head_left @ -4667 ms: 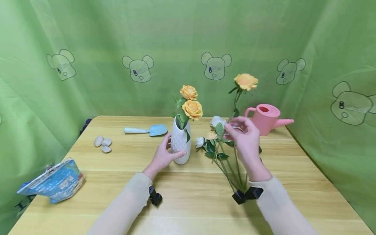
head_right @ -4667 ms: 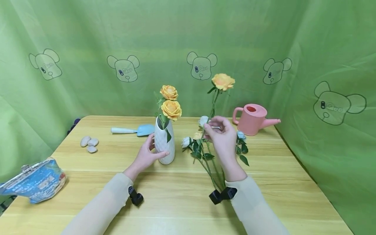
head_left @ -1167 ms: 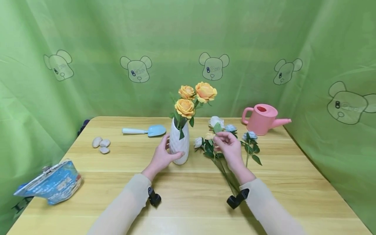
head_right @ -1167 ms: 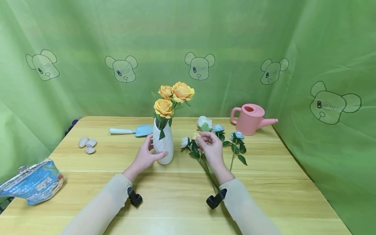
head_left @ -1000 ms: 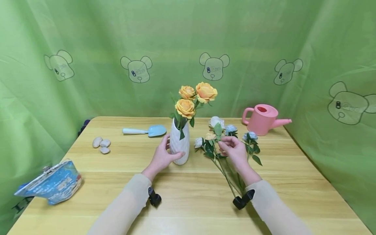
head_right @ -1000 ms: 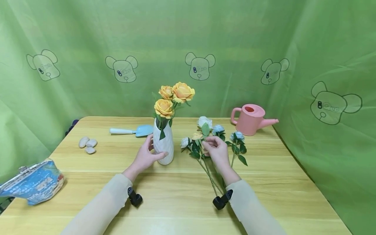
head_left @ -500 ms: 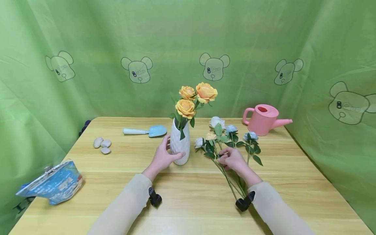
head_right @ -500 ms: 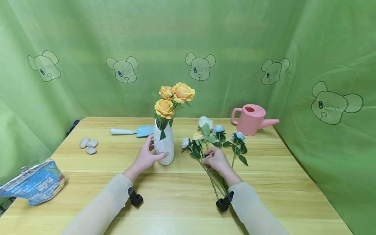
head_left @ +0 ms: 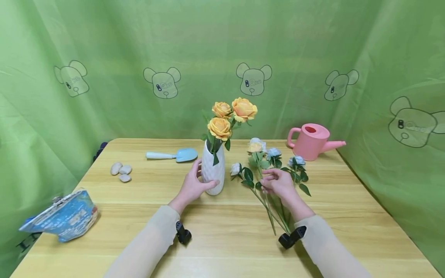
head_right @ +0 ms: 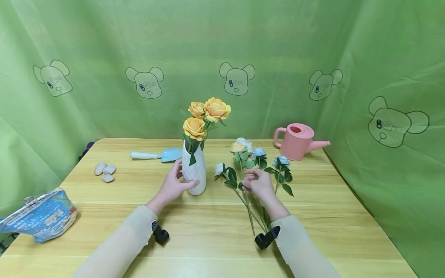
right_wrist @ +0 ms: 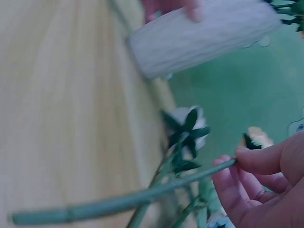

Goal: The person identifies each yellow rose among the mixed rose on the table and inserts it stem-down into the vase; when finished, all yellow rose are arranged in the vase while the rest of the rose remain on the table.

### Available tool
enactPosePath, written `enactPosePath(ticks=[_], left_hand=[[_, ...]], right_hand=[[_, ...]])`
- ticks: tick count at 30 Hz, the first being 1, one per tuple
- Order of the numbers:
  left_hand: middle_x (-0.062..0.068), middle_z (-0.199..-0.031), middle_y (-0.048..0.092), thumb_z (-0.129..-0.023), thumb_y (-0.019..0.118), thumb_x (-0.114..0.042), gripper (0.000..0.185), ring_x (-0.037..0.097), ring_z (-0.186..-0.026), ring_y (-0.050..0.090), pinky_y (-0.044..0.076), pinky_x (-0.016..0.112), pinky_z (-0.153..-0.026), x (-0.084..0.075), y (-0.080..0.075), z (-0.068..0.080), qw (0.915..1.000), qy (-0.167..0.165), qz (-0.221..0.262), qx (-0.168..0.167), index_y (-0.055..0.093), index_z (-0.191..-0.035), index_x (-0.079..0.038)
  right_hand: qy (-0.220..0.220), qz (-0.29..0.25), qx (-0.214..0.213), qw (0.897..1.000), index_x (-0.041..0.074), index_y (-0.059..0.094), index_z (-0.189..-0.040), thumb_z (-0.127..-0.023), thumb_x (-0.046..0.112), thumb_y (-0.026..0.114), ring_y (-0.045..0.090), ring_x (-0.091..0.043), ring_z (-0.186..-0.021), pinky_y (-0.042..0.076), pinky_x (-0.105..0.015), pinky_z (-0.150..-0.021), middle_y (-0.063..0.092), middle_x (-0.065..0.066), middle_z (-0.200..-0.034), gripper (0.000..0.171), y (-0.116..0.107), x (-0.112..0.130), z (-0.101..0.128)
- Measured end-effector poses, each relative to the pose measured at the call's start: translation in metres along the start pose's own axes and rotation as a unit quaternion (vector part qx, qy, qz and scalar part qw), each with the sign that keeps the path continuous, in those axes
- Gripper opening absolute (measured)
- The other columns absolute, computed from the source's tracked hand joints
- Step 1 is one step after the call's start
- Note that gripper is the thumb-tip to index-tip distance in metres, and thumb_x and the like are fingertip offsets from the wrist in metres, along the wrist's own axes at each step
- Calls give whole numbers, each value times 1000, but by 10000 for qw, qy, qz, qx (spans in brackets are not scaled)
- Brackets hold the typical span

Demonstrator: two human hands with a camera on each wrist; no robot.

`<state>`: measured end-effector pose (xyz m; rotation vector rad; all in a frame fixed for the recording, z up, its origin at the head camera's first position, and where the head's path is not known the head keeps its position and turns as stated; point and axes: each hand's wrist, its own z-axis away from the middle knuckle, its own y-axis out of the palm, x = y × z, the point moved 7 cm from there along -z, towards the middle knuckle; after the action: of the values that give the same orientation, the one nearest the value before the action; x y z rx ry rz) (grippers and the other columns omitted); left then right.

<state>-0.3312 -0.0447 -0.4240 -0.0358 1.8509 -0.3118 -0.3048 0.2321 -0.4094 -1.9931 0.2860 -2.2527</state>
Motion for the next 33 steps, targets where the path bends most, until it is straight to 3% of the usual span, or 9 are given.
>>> enactPosePath(ticks=[3, 7, 10, 12, 21, 28, 30, 33], left_hand=[[5, -125, 51, -70, 82, -20, 77, 26, -111, 52, 47, 42, -88, -1, 0, 1, 10000, -40, -7, 11, 39, -134, -26], [10, -126, 50, -73, 80, -15, 76, 30, -112, 51, 45, 43, -90, -21, -2, 8, 9999, -111, -7, 117, 38, -136, -19], [15, -128, 49, -74, 78, -10, 75, 34, -114, 49, 44, 45, -91, -35, -3, 13, 9997, -156, -12, 194, 37, -137, -13], [15, -128, 49, -74, 78, -10, 75, 34, -114, 49, 44, 44, -91, -36, -3, 13, 9997, -152, -38, 200, 37, -137, -12], [16, -128, 48, -74, 78, -10, 75, 35, -114, 49, 45, 45, -91, -36, -3, 13, 9997, -165, -46, 173, 37, -137, -12], [16, -129, 48, -75, 77, -9, 75, 35, -114, 49, 44, 45, -92, -37, -3, 14, 9998, -123, -43, 159, 37, -137, -12], [16, -129, 48, -75, 77, -9, 75, 35, -114, 49, 44, 44, -92, -36, -3, 13, 9998, -125, -46, 164, 36, -137, -12], [16, -128, 48, -74, 77, -9, 75, 34, -114, 49, 44, 44, -92, -34, -2, 12, 9998, -106, -40, 163, 36, -138, -11]], right_hand=[[-37, -629, -63, 9980, -7, 48, -126, -84, -6, 62, 65, -18, -69, 56, -31, -65, 60, -12, -92, 44, -2, 13, 5], [-204, -1399, -348, 9893, 0, 50, -124, -84, -4, 64, 66, -19, -74, 55, -31, -68, 62, -5, -89, 43, -6, 33, 10], [-539, -2013, -582, 9763, 0, 52, -120, -84, -4, 64, 66, -18, -75, 55, -30, -69, 61, -4, -89, 39, -9, 50, 15], [-844, -2410, -685, 9644, 0, 53, -117, -84, -6, 64, 66, -17, -75, 55, -30, -70, 60, -4, -90, 35, -9, 62, 20], [-2126, -3890, -1329, 8865, -2, 59, -105, -78, -10, 67, 65, -20, -67, 55, -27, -59, 59, -9, -86, 29, -12, 112, 34], [-3004, -4739, -1517, 8138, -8, 53, -107, -77, -11, 68, 65, -29, -69, 56, -37, -65, 59, -19, -88, 34, -11, 140, 40], [-3123, -4865, -1548, 8011, -7, 54, -105, -76, -10, 69, 65, -31, -71, 55, -40, -66, 59, -20, -88, 32, -10, 145, 40], [-3196, -4975, -1596, 7905, -5, 55, -102, -75, -9, 71, 64, -34, -73, 55, -42, -68, 58, -21, -87, 32, -7, 150, 39]])
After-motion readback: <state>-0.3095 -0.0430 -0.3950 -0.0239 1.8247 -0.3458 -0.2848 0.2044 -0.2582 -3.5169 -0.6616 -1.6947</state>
